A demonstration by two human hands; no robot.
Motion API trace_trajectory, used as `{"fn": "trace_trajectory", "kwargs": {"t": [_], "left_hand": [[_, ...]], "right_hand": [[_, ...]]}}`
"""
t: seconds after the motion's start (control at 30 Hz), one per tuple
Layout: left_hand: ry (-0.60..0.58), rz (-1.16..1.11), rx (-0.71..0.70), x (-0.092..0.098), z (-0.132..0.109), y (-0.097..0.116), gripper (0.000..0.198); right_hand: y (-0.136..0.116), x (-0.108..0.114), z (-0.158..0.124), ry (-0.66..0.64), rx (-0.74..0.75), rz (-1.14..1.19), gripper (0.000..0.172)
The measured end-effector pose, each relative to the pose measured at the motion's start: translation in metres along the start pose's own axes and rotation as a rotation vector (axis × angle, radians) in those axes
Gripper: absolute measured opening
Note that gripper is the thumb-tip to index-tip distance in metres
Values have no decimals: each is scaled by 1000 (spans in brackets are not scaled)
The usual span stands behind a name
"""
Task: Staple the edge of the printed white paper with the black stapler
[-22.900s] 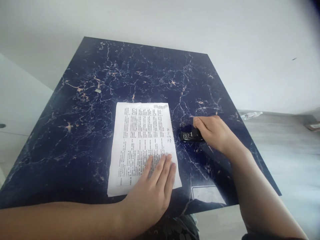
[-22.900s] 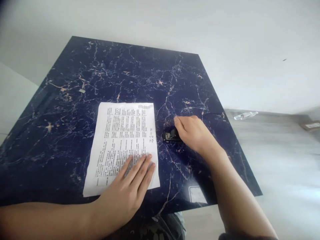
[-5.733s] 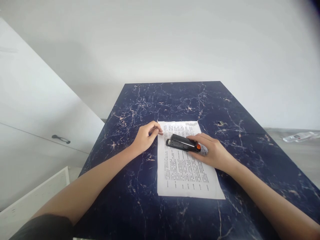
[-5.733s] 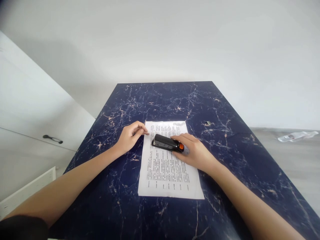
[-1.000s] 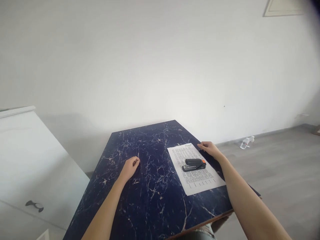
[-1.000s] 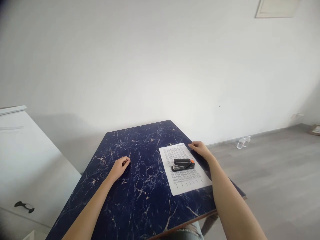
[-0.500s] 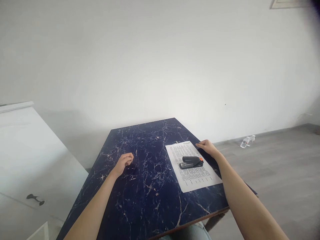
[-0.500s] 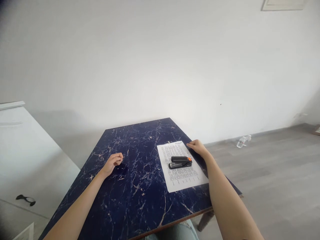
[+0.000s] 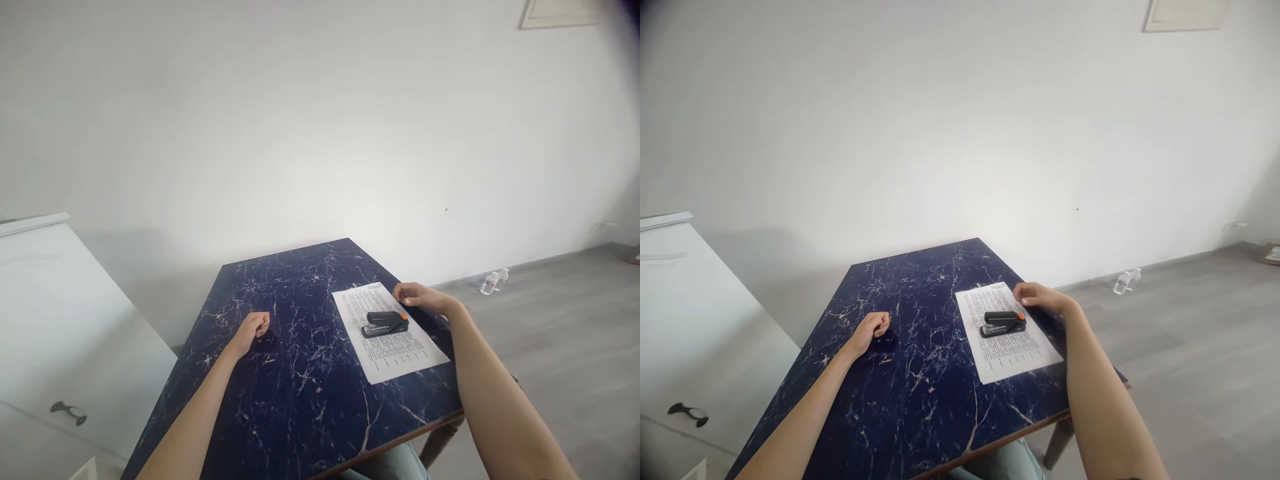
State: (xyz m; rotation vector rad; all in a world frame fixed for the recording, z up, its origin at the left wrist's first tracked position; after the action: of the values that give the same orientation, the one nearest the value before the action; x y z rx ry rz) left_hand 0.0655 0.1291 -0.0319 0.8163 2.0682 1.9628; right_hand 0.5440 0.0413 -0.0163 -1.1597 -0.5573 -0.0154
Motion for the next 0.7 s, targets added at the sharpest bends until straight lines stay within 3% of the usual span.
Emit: {"fn": "trace_trajectory", "kwargs": {"t": [0.1,0.23,0.37,0.5,0.7], "left_hand": [[3,2,-4,1,2,-3,23],[10,10,-9,1,4,-4,24],[26,19,-7,-2,3,-3,18],[33,22,-7,-3,3,-1,18],[67,8,-25,0,5,0,30]], "right_hand": [[-17,-26,-5,-234,-6,85,56],[-18,-44,-8,-359,-87,125,56],[-10,-48,-6,-357,-132,113,55],[-13,-42,1,-315,-78,-7,49],[-12,-52,1,-300,-114,143,47]]}}
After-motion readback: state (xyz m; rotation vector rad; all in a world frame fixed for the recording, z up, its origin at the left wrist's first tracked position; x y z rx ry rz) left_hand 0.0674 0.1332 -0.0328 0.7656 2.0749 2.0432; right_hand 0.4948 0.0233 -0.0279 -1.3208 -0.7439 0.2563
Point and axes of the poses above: each hand's wrist, its own z-axis towards the middle knuckle, its own x-axis out of the back of the hand, y = z × x, the point moved 10 cm from there along z, towards the middle knuckle, and after that the axes turned 13 degrees about x, right-handed, at the moved point
